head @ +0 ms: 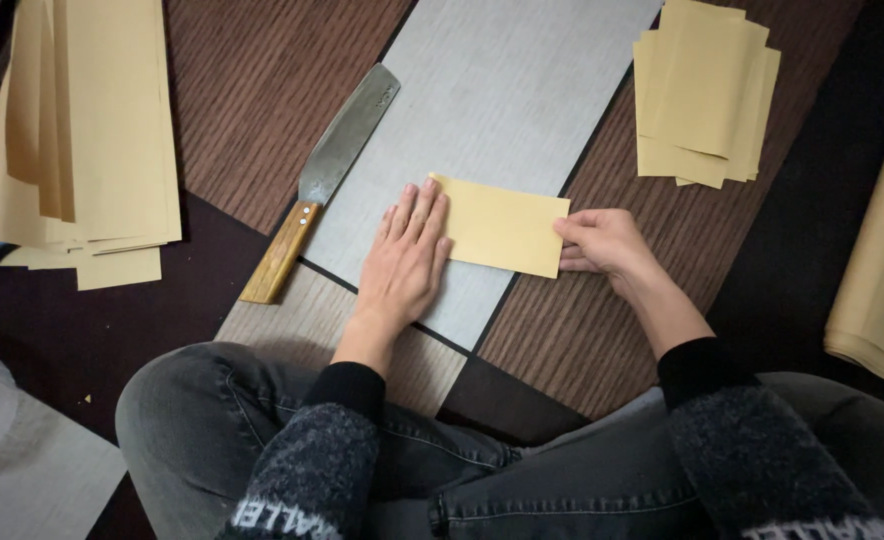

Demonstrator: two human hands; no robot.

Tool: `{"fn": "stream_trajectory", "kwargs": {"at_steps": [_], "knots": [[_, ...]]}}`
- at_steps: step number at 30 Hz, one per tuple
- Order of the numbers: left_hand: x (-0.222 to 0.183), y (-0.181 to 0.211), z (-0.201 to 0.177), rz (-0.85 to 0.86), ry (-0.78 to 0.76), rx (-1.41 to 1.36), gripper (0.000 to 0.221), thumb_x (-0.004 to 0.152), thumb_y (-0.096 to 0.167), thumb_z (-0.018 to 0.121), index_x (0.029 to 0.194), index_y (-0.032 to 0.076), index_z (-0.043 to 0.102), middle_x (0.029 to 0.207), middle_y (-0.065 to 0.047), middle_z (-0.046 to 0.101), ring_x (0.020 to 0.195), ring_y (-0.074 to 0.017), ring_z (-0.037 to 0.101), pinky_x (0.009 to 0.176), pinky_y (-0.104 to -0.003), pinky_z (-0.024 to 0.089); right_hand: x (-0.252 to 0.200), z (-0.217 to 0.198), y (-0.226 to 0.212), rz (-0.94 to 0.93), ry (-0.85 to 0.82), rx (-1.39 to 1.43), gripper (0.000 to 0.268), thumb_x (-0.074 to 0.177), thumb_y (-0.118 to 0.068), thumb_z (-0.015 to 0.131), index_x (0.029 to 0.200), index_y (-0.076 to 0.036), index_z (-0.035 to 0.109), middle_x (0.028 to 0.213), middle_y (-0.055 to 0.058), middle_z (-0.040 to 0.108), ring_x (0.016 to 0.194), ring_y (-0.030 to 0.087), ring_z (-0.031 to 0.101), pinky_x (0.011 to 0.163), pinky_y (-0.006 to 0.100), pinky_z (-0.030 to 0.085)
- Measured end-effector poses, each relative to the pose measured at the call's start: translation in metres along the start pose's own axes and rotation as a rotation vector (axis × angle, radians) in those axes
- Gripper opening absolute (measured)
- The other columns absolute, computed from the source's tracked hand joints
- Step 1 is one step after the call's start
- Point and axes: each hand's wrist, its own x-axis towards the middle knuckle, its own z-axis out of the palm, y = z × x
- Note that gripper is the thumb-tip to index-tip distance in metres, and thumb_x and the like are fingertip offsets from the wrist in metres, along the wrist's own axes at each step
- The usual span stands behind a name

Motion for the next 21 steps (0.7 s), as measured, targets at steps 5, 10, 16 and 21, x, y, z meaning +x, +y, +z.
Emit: {"fn": "stream_trajectory", "kwargs": {"at_steps": [5,10,16,21], "knots": [[-0.001,0.0,0.002,0.0,0.014,0.001,0.064,0.124,0.042,0.038,0.183,0.017,0.033,0.193,-0.007,0.02,0.177,-0.0334,0.017,0.143,-0.052,0.018,-0.003,0.002,-0.003,0.002,-0.005,-0.005,0.044,0.11,-0.029,0.078,0.136,0.006,0.072,0.105,0.017,0.081,0.083,0.026,0.085,0.078,0.043,0.073],[-0.002,0.001,0.0,0.006,0.022,0.0,0.063,0.125,0.04,0.038,0.183,0.016,0.033,0.193,-0.008,0.02,0.177,-0.0339,0.017,0.143,-0.052,0.018,0.001,0.002,0.0,0.001,-0.006,0.006,0.045,0.11,-0.03,0.079,0.137,0.005,0.072,0.103,0.017,0.081,0.082,0.027,0.085,0.077,0.043,0.074],[-0.002,-0.001,0.004,-0.004,0.024,-0.01,0.063,0.124,0.038,0.04,0.182,0.015,0.034,0.193,-0.008,0.022,0.177,-0.034,0.018,0.142,-0.052,0.019,0.007,-0.001,0.006,-0.013,0.001,0.004,0.043,0.109,-0.029,0.081,0.134,0.005,0.074,0.102,0.017,0.081,0.082,0.028,0.086,0.075,0.044,0.074],[-0.001,0.001,0.003,-0.003,0.025,-0.017,0.063,0.124,0.039,0.041,0.182,0.016,0.034,0.193,-0.008,0.023,0.177,-0.0341,0.019,0.142,-0.052,0.019,0.005,0.0,0.004,-0.006,0.002,0.006,0.043,0.11,-0.028,0.079,0.135,0.006,0.073,0.103,0.019,0.08,0.084,0.031,0.085,0.078,0.047,0.073]]}}
